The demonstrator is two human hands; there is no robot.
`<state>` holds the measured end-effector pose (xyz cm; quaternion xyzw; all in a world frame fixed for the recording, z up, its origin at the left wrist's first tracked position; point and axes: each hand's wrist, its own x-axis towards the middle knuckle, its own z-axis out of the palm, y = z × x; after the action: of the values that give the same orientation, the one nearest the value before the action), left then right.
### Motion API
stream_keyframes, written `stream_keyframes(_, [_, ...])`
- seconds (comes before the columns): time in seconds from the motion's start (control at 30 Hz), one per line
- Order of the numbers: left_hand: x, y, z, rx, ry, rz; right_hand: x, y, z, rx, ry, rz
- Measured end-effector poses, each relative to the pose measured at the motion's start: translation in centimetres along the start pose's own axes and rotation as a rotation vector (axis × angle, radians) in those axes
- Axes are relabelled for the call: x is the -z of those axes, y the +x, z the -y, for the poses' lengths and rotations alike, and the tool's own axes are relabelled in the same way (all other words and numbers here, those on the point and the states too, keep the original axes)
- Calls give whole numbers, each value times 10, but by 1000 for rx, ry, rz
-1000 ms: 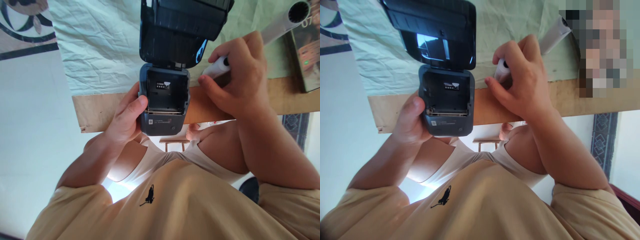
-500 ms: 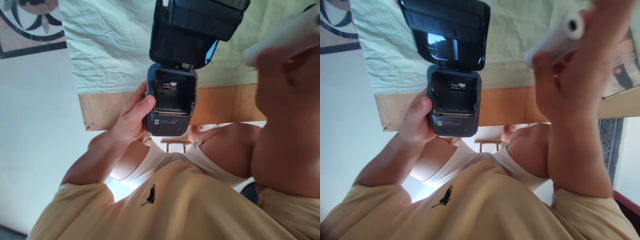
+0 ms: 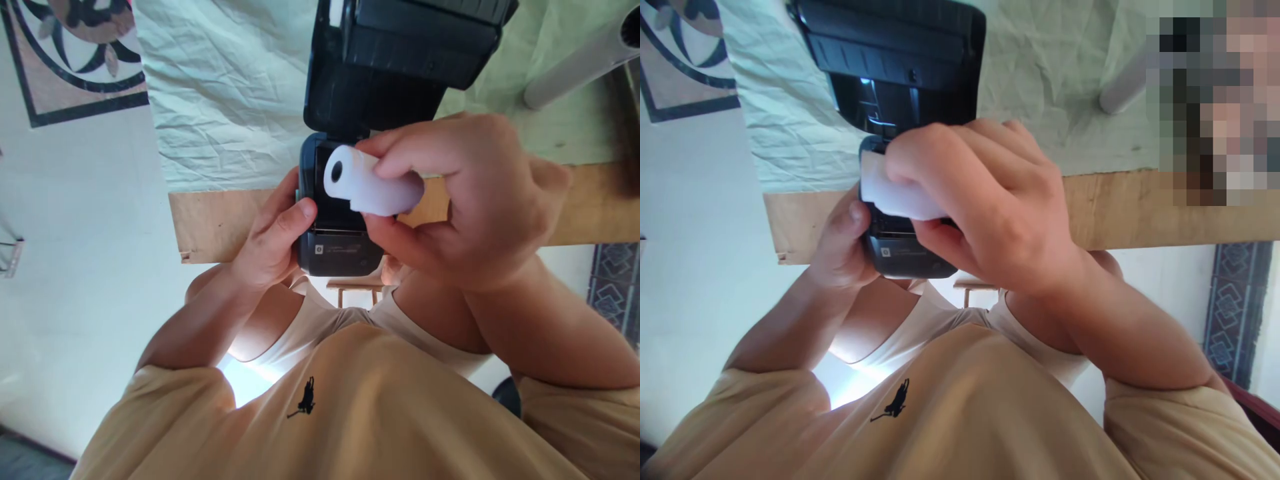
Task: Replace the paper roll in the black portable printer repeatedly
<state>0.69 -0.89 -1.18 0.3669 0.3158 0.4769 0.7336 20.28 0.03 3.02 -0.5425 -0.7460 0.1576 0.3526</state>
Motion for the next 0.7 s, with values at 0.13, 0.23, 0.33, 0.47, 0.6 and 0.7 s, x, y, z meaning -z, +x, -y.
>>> stream_keyframes(0.13, [1,0,4,1,-7,-21,-2,2,-3,261,-144,57])
stream_keyframes(0.23, [-2,0,3,25,3,-73,-6,3,-5,249,-124,101])
stream_keyframes(0.33, [-2,0,3,4,-11,-52,-8,5,-8,344,-95,30])
stream_keyframes(0.47, [3,-1,4,-9,-6,8,-8,4,-10,496,-6,-23])
stream_keyframes(0.6, [0,6,-2,80,57,-125,-10,-5,-6,547,51,25])
stream_keyframes(0.7, [-8,19,-9,103,79,-215,-12,-10,-5,586,33,72])
